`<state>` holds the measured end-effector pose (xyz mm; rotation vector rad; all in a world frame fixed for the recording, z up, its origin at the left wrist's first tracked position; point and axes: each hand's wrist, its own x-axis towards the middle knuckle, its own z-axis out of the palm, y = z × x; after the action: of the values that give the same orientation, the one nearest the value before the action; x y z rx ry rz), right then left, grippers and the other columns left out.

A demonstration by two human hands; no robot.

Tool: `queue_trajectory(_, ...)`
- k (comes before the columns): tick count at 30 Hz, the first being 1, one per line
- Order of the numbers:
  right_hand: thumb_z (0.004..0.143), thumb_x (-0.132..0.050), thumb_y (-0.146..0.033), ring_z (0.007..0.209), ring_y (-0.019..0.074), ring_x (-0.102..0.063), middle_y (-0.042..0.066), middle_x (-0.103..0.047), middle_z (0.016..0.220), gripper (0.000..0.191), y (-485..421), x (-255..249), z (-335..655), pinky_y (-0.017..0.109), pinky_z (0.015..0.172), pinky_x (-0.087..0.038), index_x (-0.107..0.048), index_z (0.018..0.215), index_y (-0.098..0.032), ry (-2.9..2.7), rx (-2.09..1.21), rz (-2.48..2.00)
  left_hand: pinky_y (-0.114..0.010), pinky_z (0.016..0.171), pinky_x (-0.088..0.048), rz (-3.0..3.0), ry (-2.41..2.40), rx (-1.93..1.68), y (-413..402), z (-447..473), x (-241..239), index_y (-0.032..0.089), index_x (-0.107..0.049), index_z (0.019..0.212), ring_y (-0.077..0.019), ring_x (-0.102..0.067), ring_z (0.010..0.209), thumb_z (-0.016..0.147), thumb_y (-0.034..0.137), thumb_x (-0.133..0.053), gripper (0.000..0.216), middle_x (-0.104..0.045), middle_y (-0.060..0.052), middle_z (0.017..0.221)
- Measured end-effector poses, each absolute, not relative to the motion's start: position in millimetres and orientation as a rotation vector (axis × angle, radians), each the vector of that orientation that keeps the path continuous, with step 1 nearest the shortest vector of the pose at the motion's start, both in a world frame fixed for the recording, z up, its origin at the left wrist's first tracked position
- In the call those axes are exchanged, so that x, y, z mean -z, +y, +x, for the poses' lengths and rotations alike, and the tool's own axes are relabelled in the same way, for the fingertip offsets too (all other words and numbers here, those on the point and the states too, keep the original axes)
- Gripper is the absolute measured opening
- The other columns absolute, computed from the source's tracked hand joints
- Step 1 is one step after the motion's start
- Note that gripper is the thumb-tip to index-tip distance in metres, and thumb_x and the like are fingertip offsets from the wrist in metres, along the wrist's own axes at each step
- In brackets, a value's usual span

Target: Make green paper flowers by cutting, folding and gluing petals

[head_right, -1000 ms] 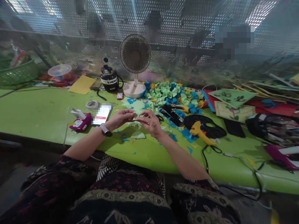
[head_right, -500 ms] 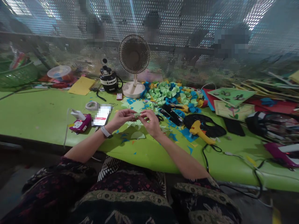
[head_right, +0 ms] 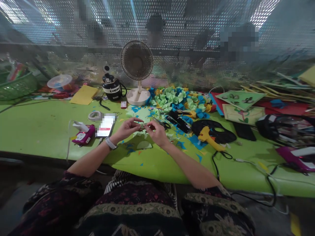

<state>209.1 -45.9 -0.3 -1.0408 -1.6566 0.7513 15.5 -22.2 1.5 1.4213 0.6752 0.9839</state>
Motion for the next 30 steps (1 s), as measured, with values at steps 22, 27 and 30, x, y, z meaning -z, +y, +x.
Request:
queue_trajectory(22,0.088,-0.057,-0.062,0.057,0.0176,-0.062,0.001,-0.063,0.065,0.039,-49.9,-1.2,209.8,0.033,0.059,-0.051,-0.056,0.078,-0.024,-1.73,-0.648,-1.033,-0.028,0.081,-0.054,1.545,0.676,-0.963,-30.4,15.6,-5.4,0.013,-0.055,0.116,-0.0164,-0.072,0.085,0.085,0.029,-0.07,0.038,-0.074,-0.008,0.089)
queue_trajectory(27,0.09,-0.056,-0.06,0.058,0.0171,-0.061,0.001,-0.064,0.068,0.038,-50.2,1.0,210.9,0.034,0.061,-0.052,-0.056,0.079,-0.024,-1.736,-0.616,-1.031,-0.027,0.078,-0.054,1.545,0.659,-0.959,-31.2,15.8,-4.5,0.014,-0.055,0.117,-0.0156,-0.071,0.084,0.086,0.03,-0.07,0.039,-0.074,-0.009,0.093)
queue_trajectory(30,0.09,-0.056,-0.058,0.06,0.0169,-0.061,0.002,-0.064,0.07,0.036,-50.5,2.3,212.1,0.033,0.061,-0.052,-0.057,0.079,-0.023,-1.751,-0.599,-1.033,-0.025,0.073,-0.055,1.577,0.697,-0.962,-31.3,17.2,-3.9,0.013,-0.054,0.117,-0.0153,-0.072,0.082,0.085,0.031,-0.071,0.04,-0.075,-0.012,0.098)
